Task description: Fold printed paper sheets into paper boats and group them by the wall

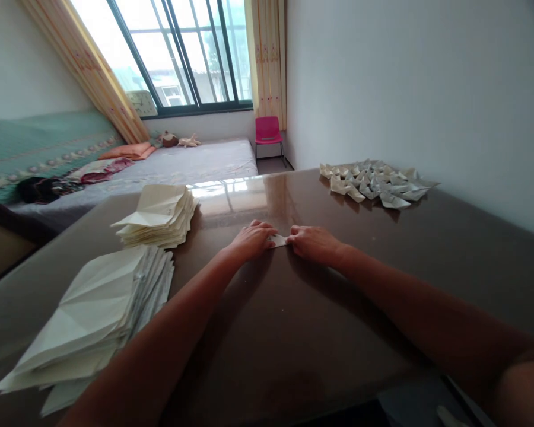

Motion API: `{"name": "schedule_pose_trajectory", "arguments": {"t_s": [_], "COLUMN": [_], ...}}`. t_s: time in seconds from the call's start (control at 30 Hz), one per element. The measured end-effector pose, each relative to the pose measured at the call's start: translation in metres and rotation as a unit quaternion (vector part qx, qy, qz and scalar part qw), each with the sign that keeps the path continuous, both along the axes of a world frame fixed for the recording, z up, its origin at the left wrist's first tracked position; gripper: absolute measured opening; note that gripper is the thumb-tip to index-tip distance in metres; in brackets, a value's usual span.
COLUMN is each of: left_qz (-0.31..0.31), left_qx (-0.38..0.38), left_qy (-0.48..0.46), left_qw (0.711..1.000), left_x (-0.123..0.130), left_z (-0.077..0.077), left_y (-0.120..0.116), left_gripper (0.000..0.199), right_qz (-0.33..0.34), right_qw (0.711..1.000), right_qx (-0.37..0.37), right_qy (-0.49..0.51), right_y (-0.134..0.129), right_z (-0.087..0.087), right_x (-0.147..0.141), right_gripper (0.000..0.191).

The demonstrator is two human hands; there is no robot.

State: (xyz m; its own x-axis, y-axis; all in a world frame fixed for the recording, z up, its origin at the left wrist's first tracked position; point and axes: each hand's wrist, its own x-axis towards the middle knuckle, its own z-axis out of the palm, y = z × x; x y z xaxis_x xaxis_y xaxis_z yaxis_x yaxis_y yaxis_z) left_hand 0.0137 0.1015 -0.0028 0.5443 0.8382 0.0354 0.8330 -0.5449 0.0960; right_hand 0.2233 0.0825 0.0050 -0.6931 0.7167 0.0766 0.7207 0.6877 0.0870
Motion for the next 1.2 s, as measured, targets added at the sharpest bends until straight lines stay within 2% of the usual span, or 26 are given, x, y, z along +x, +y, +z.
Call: {"name": "schedule_pose_trajectory", "arguments": {"t_s": [0.2, 0.37, 0.63, 0.83, 0.97, 1.07, 1.2], "left_qz": [0.043, 0.099, 0.172, 0.171, 0.180, 0.166, 0.074], "left_qx": [-0.015, -0.033, -0.052, -0.074, -0.072, -0.013, 0.124], "left_qy": [-0.020, -0.094, -0.202, -0.242, -0.245, -0.229, -0.173], "left_qw": [0.999, 0.990, 0.963, 0.952, 0.950, 0.959, 0.974], "left_x": [-0.001, 0.005, 0.009, 0.009, 0.010, 0.012, 0.018], "left_z": [0.000, -0.004, -0.010, -0.009, -0.010, -0.009, -0.005], "left_y": [-0.001, -0.005, -0.009, -0.009, -0.010, -0.013, -0.023], "left_gripper": [0.042, 0.029, 0.023, 0.026, 0.026, 0.022, 0.019], "right_qz": [-0.059, -0.091, -0.068, -0.077, -0.076, -0.059, -0.045], "right_qw": [0.990, 0.971, 0.956, 0.924, 0.924, 0.938, 0.953], "right_qx": [-0.053, -0.100, -0.108, -0.177, -0.182, -0.156, -0.109], "right_qy": [0.118, 0.196, 0.265, 0.330, 0.329, 0.305, 0.279], "right_y": [0.013, 0.021, 0.023, 0.024, 0.024, 0.025, 0.026], "right_z": [-0.012, -0.021, -0.025, -0.026, -0.024, -0.024, -0.028], "right_x": [0.003, 0.003, 0.004, 0.002, 0.002, 0.002, 0.001], "right_gripper": [0.022, 0.018, 0.018, 0.023, 0.022, 0.019, 0.017]}}
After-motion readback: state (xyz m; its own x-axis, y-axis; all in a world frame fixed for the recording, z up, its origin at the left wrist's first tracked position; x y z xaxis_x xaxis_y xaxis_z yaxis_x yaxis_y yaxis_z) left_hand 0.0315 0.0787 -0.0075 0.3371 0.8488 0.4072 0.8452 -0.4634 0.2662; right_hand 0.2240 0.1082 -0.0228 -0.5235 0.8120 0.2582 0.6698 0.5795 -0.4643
